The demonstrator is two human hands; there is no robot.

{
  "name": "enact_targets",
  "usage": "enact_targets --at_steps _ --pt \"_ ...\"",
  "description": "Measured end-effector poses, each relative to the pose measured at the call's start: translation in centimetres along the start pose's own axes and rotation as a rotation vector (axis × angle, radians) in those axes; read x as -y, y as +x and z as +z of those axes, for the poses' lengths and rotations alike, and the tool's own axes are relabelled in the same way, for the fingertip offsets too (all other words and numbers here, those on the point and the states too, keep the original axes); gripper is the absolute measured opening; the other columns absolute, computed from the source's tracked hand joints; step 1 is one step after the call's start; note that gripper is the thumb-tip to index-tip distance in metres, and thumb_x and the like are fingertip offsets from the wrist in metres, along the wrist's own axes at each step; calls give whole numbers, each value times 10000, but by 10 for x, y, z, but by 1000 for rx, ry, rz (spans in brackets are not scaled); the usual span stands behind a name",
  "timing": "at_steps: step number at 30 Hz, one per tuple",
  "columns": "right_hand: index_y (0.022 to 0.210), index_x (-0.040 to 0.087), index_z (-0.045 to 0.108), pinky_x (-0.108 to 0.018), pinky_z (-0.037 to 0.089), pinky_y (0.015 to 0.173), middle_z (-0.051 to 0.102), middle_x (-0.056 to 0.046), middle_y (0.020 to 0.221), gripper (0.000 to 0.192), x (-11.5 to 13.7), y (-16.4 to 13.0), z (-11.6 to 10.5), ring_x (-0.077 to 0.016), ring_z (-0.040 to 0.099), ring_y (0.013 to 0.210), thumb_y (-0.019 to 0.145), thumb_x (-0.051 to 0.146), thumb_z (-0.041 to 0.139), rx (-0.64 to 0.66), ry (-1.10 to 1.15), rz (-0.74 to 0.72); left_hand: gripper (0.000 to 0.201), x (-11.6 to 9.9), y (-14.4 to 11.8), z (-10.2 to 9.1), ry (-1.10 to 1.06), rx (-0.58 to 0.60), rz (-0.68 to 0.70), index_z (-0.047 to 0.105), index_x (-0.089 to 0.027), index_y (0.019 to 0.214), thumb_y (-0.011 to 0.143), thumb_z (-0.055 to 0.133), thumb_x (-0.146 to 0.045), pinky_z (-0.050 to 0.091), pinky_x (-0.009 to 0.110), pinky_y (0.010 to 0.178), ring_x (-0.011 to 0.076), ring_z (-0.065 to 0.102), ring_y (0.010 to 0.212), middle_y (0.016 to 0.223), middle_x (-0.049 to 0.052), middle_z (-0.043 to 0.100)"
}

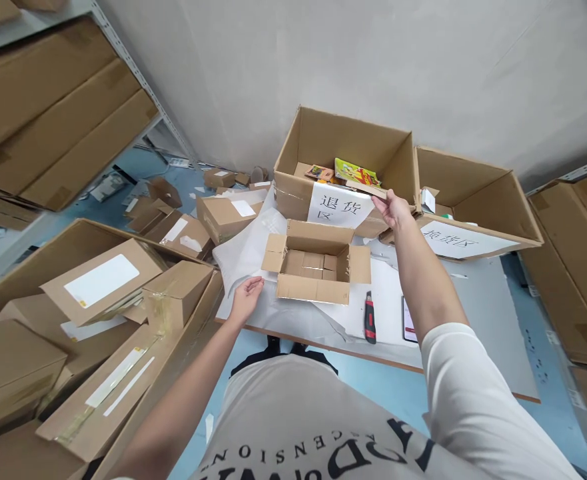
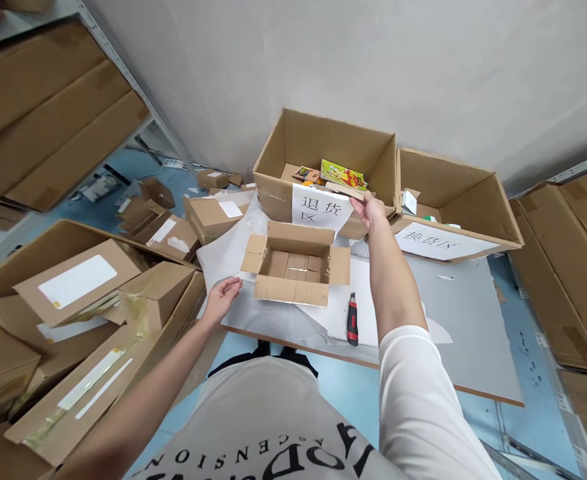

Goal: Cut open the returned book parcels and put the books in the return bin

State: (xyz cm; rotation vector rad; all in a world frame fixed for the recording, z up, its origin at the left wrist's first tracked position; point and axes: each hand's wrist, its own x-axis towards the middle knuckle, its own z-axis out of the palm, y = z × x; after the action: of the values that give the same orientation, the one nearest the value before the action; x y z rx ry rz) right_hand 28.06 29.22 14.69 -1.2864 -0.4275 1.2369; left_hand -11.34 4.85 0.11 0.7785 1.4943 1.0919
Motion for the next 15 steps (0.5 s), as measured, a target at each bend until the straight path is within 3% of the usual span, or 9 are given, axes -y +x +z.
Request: enact_targets --at_steps 3,7,11,13,15 --pt "874 132 529 -221 594 577 658 -48 733 142 3 -7 -9 -121 680 680 930 244 463 30 -106 0 510 14 15 -8 147 -12 19 626 -112 1055 699 661 -476 469 404 931 262 619 1048 1075 154 671" --pt "934 156 564 -207 567 566 674 -22 753 116 -17 -32 -46 -101 670 635 876 254 541 2 -211 -207 475 26 41 -23 400 -71 21 587 -124 1172 817 538 -436 350 408 1062 270 508 1217 1269 155 576" --pt "975 175 590 -220 548 621 672 -1 791 203 -87 -81 -110 -96 667 666 839 317 540 -211 -243 -357 560 30 73 -36 514 -74 -29 454 -135 1337 891 397 -469 126 391 1162 248 176 1412 1502 115 287" --pt "977 180 594 -247 538 718 680 -13 847 222 -133 -107 -136 -104 669 769 819 326 540 -340 -208 -319 617 31 88 -37 528 -62 -63 393 -122 1380 905 326 -510 85 430 1164 267 94 1422 1517 133 236" --pt "969 192 604 -276 513 813 691 -29 935 226 -174 -130 -151 -117 657 890 805 330 533 -381 -165 -177 636 31 99 -32 543 -31 -82 370 -111 1390 919 264 -526 112 460 1156 285 105 1420 1499 166 271"
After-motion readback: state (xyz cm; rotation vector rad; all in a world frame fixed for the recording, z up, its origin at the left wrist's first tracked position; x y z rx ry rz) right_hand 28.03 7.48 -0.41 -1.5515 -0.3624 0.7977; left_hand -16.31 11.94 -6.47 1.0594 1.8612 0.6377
